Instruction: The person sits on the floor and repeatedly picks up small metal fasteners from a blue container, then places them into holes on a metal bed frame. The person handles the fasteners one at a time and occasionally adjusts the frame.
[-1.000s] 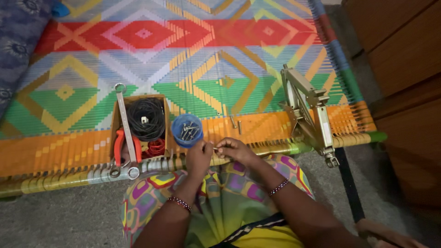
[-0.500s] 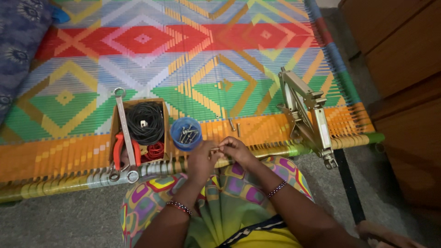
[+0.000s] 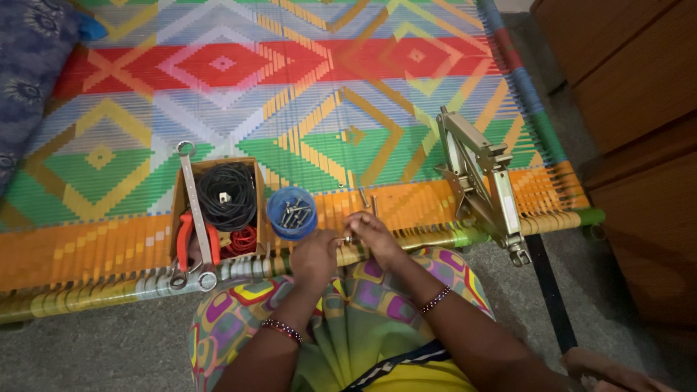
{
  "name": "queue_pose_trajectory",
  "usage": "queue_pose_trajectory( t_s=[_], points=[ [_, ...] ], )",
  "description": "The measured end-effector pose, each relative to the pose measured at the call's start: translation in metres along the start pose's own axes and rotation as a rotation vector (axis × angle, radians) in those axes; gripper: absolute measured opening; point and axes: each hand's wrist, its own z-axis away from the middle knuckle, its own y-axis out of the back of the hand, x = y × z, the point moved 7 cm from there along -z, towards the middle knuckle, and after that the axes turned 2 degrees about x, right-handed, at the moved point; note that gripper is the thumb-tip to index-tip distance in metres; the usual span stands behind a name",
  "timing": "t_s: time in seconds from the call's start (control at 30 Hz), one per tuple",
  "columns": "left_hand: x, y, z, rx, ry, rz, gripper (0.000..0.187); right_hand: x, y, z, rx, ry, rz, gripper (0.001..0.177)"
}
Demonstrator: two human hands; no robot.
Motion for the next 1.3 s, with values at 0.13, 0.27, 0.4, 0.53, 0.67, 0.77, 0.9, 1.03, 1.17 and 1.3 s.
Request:
queue_pose_trajectory(
  t_s=[0.13, 0.27, 0.4, 0.53, 0.67, 0.77, 0.9, 1.03, 1.17, 1.3],
  points=[
    [-0.005, -0.007, 0.001, -0.021, -0.009, -0.045, 0.011, -0.02, 0.008, 0.002, 0.062, 0.107, -0.014, 0.031],
    [-0.004, -0.008, 0.001, 0.004, -0.039, -0.02, 0.012, -0.031, 0.008, 0.004, 0.088, 0.179, 0.088, 0.034],
    [-0.005, -0.011, 0.0, -0.053, -0.031, -0.061, 0.012, -0.024, -0.008, 0.004, -0.054, 0.06, 0.18, 0.036],
    [-0.003, -0.009, 0.0, -0.041, -0.007, -0.059, 0.012, -0.008, -0.018, 0.007, -0.155, -0.051, 0.189, 0.035],
    [-0.002, -0.006, 0.002, -0.016, -0.023, -0.073, 0.012, -0.017, -0.025, 0.012, -0.25, 0.071, 0.213, 0.029],
    [-0.002, -0.009, 0.001, -0.046, -0.04, -0.14, 0.015, -0.036, -0.032, 0.02, -0.226, 0.249, 0.579, 0.023],
    [-0.004, -0.014, 0.004, -0.082, -0.015, -0.179, 0.015, -0.077, -0.065, 0.047, -0.17, 0.762, 1.214, 0.023],
    [-0.003, -0.02, 0.004, -0.126, -0.075, -0.242, 0.01, -0.096, -0.082, 0.059, -0.074, 0.819, 1.384, 0.026],
    [-0.006, -0.034, 0.006, -0.176, -0.057, -0.311, 0.011, -0.101, -0.088, 0.061, 0.024, 0.8, 1.443, 0.021],
    [-0.01, -0.043, 0.007, -0.2, -0.024, -0.355, 0.011, -0.093, -0.087, 0.057, 0.096, 0.724, 1.523, 0.019]
  ],
)
